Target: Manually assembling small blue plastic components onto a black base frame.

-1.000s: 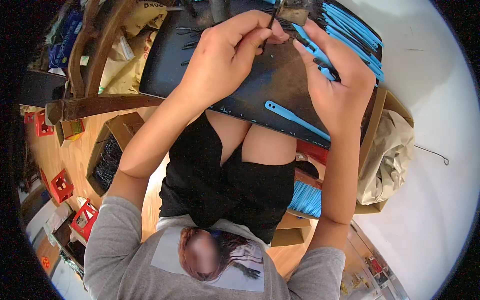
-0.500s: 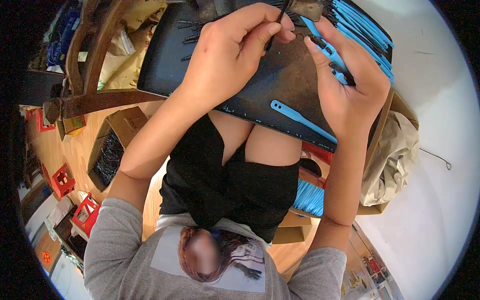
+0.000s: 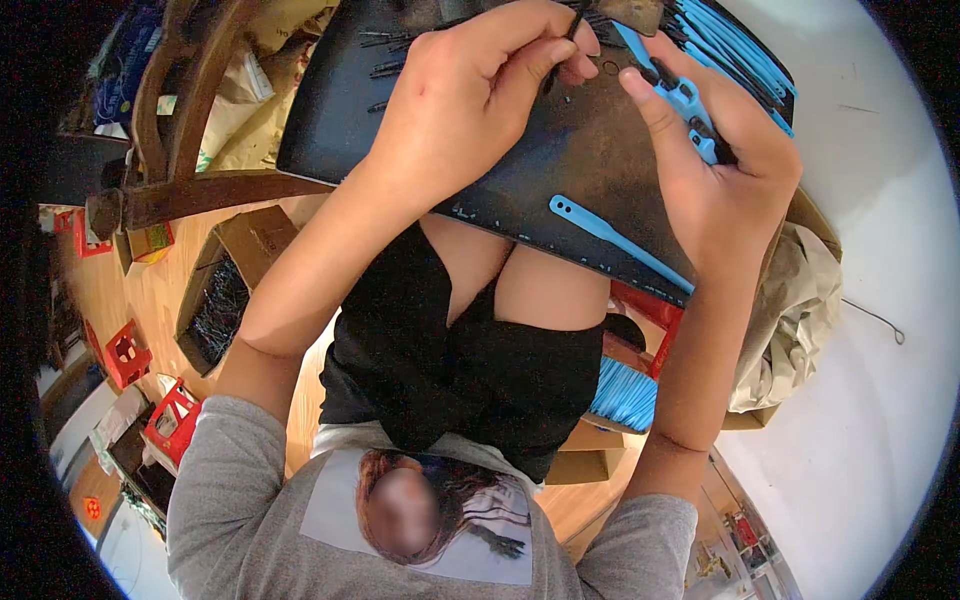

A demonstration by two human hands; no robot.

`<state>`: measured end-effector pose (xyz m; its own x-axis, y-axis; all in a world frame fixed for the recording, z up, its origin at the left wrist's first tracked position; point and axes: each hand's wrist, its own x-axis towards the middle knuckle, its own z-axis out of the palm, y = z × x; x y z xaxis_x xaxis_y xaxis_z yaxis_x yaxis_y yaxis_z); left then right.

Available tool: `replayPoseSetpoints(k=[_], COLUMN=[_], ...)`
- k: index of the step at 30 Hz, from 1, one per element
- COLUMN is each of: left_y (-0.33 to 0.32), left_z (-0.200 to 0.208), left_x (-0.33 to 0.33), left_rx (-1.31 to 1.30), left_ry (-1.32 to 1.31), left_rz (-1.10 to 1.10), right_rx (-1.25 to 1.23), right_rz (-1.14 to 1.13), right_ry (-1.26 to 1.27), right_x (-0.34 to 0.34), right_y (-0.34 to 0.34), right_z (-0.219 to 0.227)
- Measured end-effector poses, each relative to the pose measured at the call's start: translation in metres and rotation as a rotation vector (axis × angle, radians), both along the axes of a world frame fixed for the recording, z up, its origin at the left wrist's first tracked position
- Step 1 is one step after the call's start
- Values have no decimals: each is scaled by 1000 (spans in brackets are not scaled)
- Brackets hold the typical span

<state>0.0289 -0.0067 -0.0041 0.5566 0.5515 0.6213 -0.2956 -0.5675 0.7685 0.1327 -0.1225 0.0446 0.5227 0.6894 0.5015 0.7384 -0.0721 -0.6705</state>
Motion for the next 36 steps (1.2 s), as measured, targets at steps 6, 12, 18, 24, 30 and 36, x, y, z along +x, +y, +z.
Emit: replayPoseSetpoints(k=[6,12,18,24,30,36], left_y=[-1,0,4,7,-5,-6], left_z=[2,-2,-4,6,19,21], left_x=[1,6,8,1,-17,-49], left_rx=[7,10,7,57,179,301], left_ry=[10,-5,-28,84,213,342], left_rz=[7,-14,-2,-18,-62,-89], right_rx=[9,44,-157,-31,-32,110], right_rz=[0,43,-66,-37,-43,-172], right_ry=[-24,21,-30,-25,147,88], right_x=[3,3,2,0,-26,-10], right_y=[-1,-1,-3,-2,-4,-32], right_z=[0,0,9,1,4,-7])
